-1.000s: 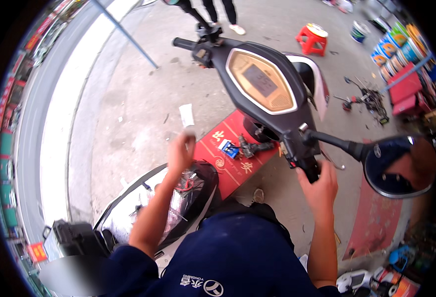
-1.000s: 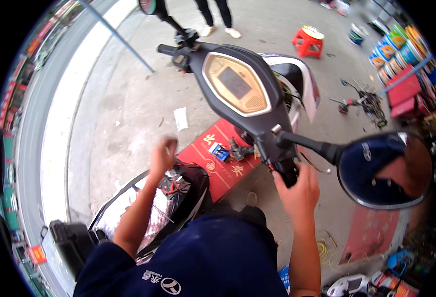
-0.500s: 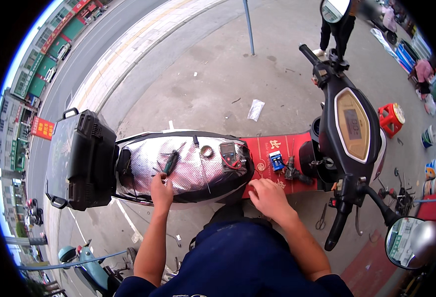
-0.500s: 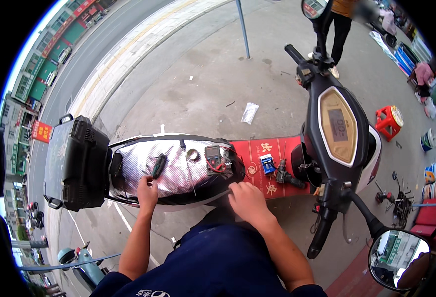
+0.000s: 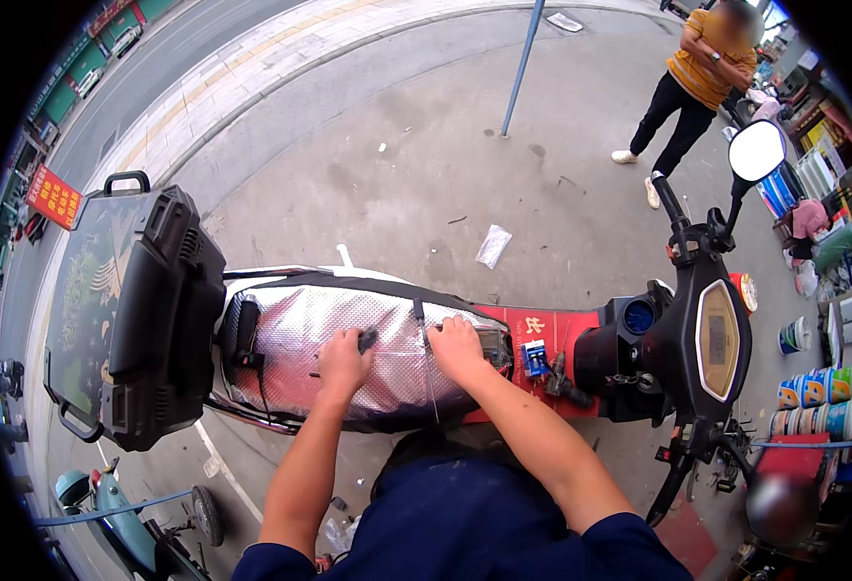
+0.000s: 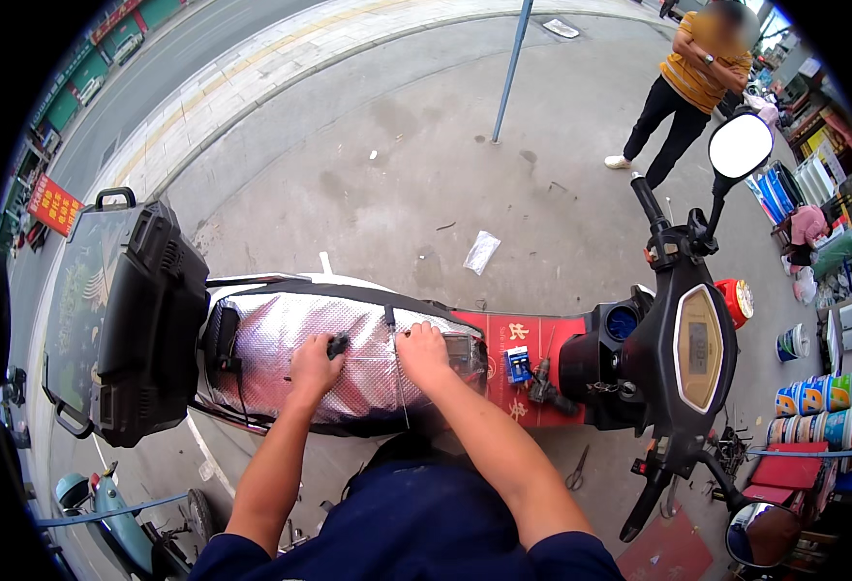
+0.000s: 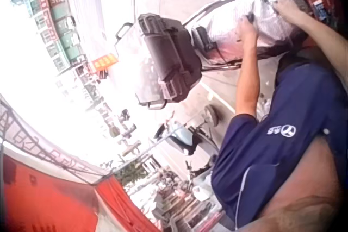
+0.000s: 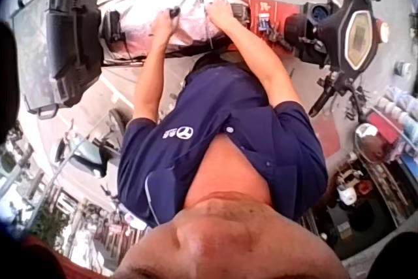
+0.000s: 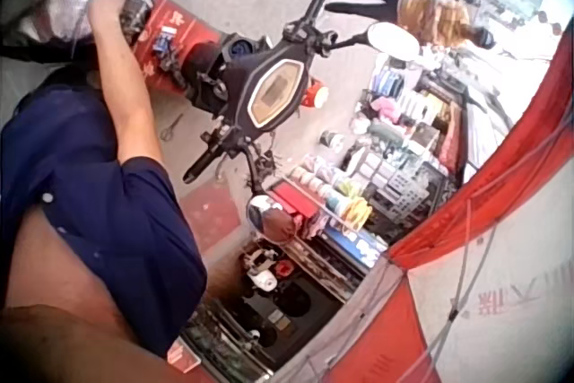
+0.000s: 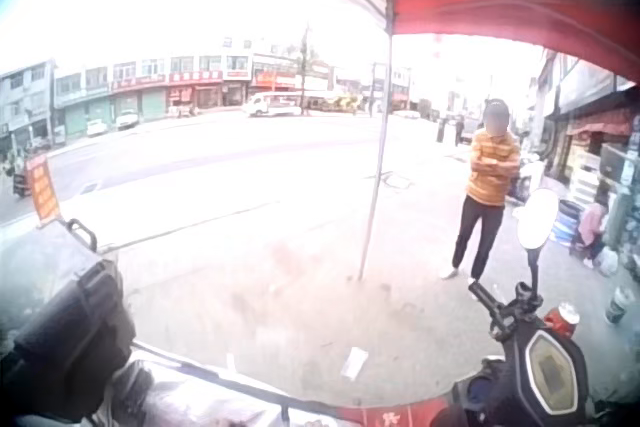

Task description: The person repairs the electrical system of a white scooter by hand, connecting wires inside the front fairing and testing the dashboard. They then reattach the front body panel and inspect the rear wheel area.

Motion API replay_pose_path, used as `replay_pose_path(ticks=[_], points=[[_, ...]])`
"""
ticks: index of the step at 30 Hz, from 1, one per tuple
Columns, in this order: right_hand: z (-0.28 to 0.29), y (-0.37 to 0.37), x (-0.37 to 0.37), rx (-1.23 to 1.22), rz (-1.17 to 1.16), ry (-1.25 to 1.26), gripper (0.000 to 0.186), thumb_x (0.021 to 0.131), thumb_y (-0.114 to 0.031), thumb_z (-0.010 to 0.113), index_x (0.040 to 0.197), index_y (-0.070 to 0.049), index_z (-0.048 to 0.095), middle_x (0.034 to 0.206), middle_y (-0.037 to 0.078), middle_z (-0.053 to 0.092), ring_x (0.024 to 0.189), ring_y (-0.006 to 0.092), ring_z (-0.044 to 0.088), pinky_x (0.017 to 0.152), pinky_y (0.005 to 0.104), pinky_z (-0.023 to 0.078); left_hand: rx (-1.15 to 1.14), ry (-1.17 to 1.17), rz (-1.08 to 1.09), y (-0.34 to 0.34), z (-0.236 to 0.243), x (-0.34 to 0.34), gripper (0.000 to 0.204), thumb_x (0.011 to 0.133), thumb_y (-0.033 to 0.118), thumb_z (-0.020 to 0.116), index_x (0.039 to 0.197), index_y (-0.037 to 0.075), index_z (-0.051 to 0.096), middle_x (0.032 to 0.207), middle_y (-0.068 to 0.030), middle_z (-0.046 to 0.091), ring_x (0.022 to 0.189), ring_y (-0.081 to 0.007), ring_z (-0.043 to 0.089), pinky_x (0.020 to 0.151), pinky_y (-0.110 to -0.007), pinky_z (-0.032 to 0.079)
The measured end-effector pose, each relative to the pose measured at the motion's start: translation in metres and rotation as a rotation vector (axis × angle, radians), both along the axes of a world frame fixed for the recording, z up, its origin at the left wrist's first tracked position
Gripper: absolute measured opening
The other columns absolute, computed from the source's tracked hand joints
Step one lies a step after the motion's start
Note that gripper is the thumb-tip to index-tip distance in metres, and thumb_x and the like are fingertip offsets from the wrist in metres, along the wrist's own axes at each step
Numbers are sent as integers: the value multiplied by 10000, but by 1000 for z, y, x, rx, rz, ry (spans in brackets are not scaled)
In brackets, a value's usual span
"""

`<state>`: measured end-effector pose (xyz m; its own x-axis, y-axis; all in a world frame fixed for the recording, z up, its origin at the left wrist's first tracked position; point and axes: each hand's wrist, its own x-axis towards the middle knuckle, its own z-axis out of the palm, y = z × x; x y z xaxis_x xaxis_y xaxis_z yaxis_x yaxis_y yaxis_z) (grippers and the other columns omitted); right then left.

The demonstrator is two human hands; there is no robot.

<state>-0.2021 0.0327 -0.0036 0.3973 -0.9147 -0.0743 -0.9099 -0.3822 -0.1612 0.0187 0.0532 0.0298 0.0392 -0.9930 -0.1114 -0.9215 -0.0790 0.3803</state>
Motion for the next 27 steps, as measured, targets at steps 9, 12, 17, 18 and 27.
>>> replay_pose_path(ticks=[9,12,17,18,27], points=[[26,6,57,313,-505,-280,551,794,-264,707,1143,29,398,1017,255,537,931,407,603,816,460,512,-150,289,191,18,26,34,306,711,158,750,939,-22,651,1132,-208,544,1022,-342,551,884,-391,446],[9,5,61,292,-636,-301,570,765,-258,730,1133,40,412,1027,268,532,955,412,597,822,455,513,-180,367,195,13,40,30,316,756,173,725,963,-45,625,1268,-217,493,1127,-354,504,964,-404,401],[16,-5,66,377,-524,-181,515,759,-120,672,1190,4,417,1087,272,485,966,417,587,811,460,513,-38,1179,551,-7,49,36,238,909,173,598,998,-43,555,1109,-164,581,988,-252,588,813,-377,503],[14,-4,69,342,-487,-146,502,761,-95,655,1197,-9,421,1089,270,481,964,417,587,807,461,514,23,1388,657,-13,53,34,219,926,168,578,998,-36,546,1066,-153,600,947,-238,604,774,-365,522],[36,-13,35,970,-663,-1313,482,669,-14,666,1115,-14,483,786,10,475,695,97,451,644,252,420,446,1888,838,-4,29,25,337,1023,339,337,1019,58,524,964,-151,619,834,-312,617,767,-441,520]])
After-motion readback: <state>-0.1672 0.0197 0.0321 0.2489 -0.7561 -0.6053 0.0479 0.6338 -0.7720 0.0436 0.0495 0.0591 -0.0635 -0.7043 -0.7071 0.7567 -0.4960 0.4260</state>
